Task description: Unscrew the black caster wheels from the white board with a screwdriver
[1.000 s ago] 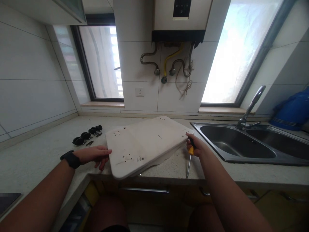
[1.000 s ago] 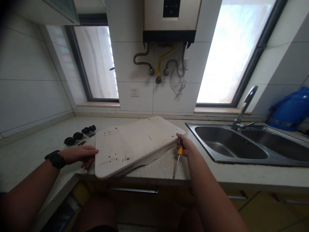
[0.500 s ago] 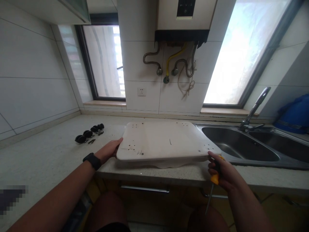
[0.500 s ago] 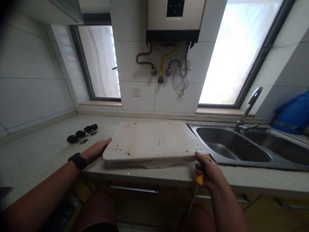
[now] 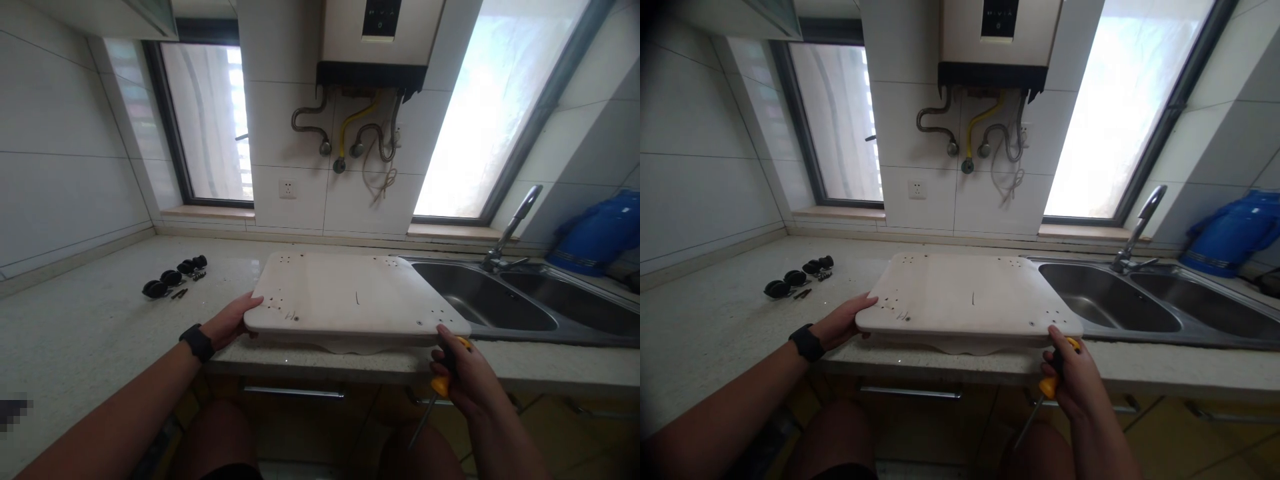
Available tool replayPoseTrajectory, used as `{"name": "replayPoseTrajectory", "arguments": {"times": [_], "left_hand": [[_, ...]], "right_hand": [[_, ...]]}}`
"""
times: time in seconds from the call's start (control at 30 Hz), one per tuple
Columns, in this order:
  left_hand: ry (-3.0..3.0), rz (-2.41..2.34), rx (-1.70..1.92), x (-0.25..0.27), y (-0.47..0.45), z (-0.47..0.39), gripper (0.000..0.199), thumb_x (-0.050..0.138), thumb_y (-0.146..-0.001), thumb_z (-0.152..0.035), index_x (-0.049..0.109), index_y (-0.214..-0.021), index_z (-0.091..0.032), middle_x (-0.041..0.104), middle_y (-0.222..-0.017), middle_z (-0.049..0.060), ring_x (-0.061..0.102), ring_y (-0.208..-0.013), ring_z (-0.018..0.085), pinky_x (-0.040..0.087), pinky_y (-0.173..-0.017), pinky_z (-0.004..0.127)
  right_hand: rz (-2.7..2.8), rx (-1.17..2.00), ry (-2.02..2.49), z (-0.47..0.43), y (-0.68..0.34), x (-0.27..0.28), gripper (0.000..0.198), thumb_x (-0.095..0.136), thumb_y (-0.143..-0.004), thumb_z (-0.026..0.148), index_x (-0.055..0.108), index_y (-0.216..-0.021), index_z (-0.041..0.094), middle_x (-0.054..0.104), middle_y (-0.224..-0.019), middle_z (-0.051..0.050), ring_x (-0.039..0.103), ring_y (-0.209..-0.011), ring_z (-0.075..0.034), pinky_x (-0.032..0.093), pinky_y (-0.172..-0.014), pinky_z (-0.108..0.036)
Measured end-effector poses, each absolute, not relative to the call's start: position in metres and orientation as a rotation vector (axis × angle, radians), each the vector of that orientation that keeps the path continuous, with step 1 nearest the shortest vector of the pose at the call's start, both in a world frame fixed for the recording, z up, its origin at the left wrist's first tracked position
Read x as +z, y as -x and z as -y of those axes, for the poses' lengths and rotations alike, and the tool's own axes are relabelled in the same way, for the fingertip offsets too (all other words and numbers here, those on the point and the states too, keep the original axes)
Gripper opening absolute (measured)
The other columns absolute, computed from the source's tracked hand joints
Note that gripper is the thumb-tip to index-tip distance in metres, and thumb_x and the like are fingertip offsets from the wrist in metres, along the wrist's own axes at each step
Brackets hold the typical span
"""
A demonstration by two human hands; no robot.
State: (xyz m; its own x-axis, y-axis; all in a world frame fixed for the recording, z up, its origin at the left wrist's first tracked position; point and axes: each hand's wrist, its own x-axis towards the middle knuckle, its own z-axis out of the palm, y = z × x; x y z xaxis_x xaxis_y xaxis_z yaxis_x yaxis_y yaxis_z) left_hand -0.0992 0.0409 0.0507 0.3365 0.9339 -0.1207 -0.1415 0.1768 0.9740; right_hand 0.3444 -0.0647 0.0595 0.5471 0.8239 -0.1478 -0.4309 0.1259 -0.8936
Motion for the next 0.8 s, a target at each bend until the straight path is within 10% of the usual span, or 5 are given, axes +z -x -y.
{"name": "replayPoseTrajectory", "arguments": {"times": [0.8], "left_hand": [[-1.065,-1.107,1.077,0.065,0.098,-0.055,0.04,0.065,-0.097,-0.046,0.064,-0.121,-0.015,0.071,-0.106,0.012,0.066,-0.078,0.02,0.056,-0.059,0.029]], "right_hand": [[0.548,1.01,1.171,0.006,-0.341,0.052,0.066,0.099,-0.054,0.048,0.058,-0.1,0.024,0.049,-0.074,0.01,0.047,-0.047,-0.005,0.033,-0.034,-0.015]]}}
